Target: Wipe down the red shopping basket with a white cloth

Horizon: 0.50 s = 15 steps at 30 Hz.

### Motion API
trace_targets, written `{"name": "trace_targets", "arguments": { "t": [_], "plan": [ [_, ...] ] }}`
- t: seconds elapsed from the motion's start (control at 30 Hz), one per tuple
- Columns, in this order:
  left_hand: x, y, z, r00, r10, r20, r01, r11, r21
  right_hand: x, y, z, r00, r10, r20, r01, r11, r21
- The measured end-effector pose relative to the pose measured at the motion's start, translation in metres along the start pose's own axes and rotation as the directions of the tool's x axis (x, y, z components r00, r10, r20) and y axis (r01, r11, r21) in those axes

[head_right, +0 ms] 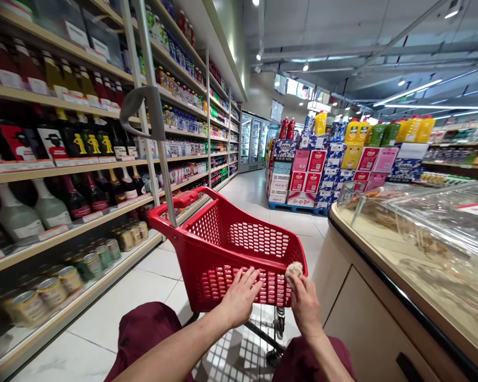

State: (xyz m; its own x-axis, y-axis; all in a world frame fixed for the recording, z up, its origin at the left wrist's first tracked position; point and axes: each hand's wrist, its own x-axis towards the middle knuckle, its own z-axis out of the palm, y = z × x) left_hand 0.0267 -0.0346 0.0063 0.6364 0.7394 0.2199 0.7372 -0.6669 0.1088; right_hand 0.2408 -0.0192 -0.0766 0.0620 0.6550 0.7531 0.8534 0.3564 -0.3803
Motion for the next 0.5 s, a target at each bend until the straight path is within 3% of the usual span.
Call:
{"name": "trace_targets", "arguments": {
  "t": [0.1, 0.17, 0.2, 0.27, 0.33, 0.37, 0.5],
  "plan": [
    [-0.004, -0.004, 0.002, 0.999, 0.039, 0.007, -0.039, 0.999, 0.019, -0.008, -0.001, 0.007, 0.959, 0.016, 0.282, -0.022, 1.000, 0.018],
    [-0.008, -0.012, 0.004, 1.000, 0.024, 0.013, -0.025, 0.999, 0.039, -0.007, -0.009, 0.010, 0.927, -0.033, 0.374, 0.007, 0.998, 0.070],
    [-0.011, -0.016, 0.005, 1.000, 0.003, 0.014, -0.004, 0.999, 0.051, -0.003, -0.014, 0.010, 0.937, -0.058, 0.344, 0.029, 0.995, 0.092],
    [-0.015, -0.024, 0.008, 0.999, -0.050, 0.003, 0.050, 0.995, 0.084, 0.009, -0.025, 0.010, 0.983, -0.075, 0.167, 0.058, 0.993, 0.103],
    [-0.019, -0.032, 0.010, 0.996, -0.087, -0.011, 0.088, 0.988, 0.129, 0.015, -0.031, 0.015, 0.998, -0.064, 0.022, 0.062, 0.994, 0.088],
    [-0.022, -0.035, 0.011, 0.995, -0.098, -0.012, 0.099, 0.983, 0.155, 0.013, -0.033, 0.019, 0.997, -0.070, 0.018, 0.068, 0.994, 0.084],
    [-0.036, -0.051, 0.014, 0.992, -0.124, -0.011, 0.123, 0.963, 0.240, -0.014, -0.041, 0.040, 0.954, -0.198, 0.224, 0.172, 0.976, 0.130]
  ]
}}
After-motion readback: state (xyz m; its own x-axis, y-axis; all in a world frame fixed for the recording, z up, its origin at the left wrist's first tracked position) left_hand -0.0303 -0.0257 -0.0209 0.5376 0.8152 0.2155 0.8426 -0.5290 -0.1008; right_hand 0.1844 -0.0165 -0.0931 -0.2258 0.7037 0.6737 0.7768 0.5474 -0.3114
